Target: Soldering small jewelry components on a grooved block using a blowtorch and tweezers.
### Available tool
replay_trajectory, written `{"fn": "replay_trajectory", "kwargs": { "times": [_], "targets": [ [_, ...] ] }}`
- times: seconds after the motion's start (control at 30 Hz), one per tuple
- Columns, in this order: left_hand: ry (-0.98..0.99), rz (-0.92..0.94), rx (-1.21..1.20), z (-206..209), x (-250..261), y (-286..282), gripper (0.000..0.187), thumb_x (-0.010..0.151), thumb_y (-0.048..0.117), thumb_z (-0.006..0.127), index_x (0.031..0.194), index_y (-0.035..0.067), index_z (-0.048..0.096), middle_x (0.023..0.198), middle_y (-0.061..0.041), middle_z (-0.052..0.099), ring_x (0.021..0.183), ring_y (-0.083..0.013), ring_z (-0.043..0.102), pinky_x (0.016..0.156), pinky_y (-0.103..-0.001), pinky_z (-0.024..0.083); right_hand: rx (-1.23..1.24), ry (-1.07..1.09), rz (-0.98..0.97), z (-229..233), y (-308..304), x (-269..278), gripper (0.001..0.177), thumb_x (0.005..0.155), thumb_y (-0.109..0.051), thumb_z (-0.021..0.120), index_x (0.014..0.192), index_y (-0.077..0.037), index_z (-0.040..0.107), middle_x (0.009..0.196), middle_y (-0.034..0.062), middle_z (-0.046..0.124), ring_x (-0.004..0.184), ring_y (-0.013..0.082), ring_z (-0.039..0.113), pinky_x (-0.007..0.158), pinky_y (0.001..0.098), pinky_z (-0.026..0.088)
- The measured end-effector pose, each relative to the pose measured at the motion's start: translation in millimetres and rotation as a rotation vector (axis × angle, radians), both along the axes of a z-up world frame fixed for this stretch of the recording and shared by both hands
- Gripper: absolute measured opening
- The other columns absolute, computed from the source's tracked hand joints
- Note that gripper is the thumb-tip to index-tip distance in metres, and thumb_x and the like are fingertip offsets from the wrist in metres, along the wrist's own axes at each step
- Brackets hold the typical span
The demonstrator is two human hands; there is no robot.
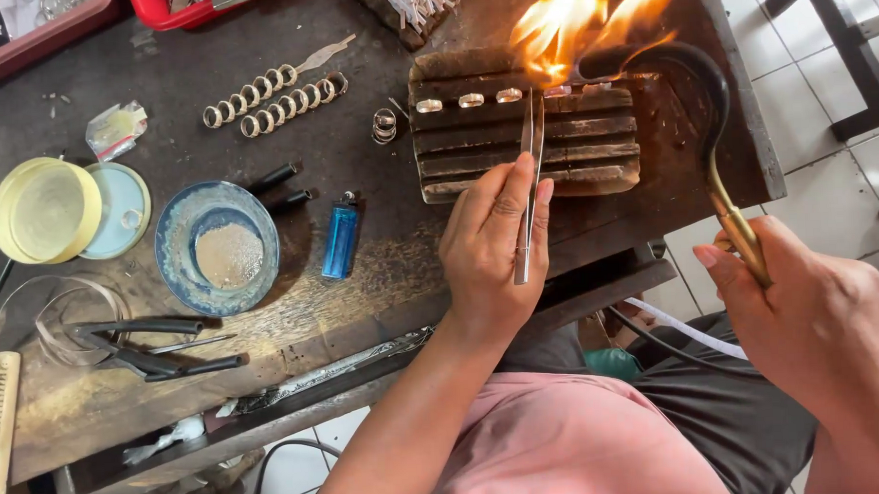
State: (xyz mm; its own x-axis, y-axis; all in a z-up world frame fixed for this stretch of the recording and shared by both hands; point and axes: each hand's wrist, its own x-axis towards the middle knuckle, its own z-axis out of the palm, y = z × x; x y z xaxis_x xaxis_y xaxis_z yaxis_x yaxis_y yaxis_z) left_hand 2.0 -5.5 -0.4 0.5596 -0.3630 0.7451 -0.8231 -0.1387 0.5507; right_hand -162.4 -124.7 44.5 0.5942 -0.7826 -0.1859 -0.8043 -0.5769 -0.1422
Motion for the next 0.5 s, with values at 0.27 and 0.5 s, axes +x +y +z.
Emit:
{"fn": "replay_trajectory", "kwargs": {
  "times": [0.27,0.5],
  "targets": [
    [0.002,-0.042,-0.026,-2,1,-1,0.024,0.085,0.003,0.062,0.107,-0.002,0.054,0.095,-0.012,0.057,0.079,-0.0251,0.060,0.078,-0.033,0.053,0.044,0.037,-0.041,5,2,5,0.028,0.092,-0.040,0.047,0.086,-0.013,0.051,0.052,0.0060,0.053,0.058,0.0338,0.051,0.065,0.0355,0.041],
    [0.030,-0.102,-0.073,9,4,27,0.024,0.084,0.000,0.063,0.106,-0.002,0.053,0.095,-0.015,0.059,0.083,-0.0256,0.063,0.078,-0.033,0.055,-0.055,-0.088,0.029,-2,-1,-9,0.022,0.094,-0.036,0.049,0.093,-0.015,0.056,0.056,-0.0033,0.056,0.058,0.0227,0.057,0.059,0.0321,0.041]
  ]
}}
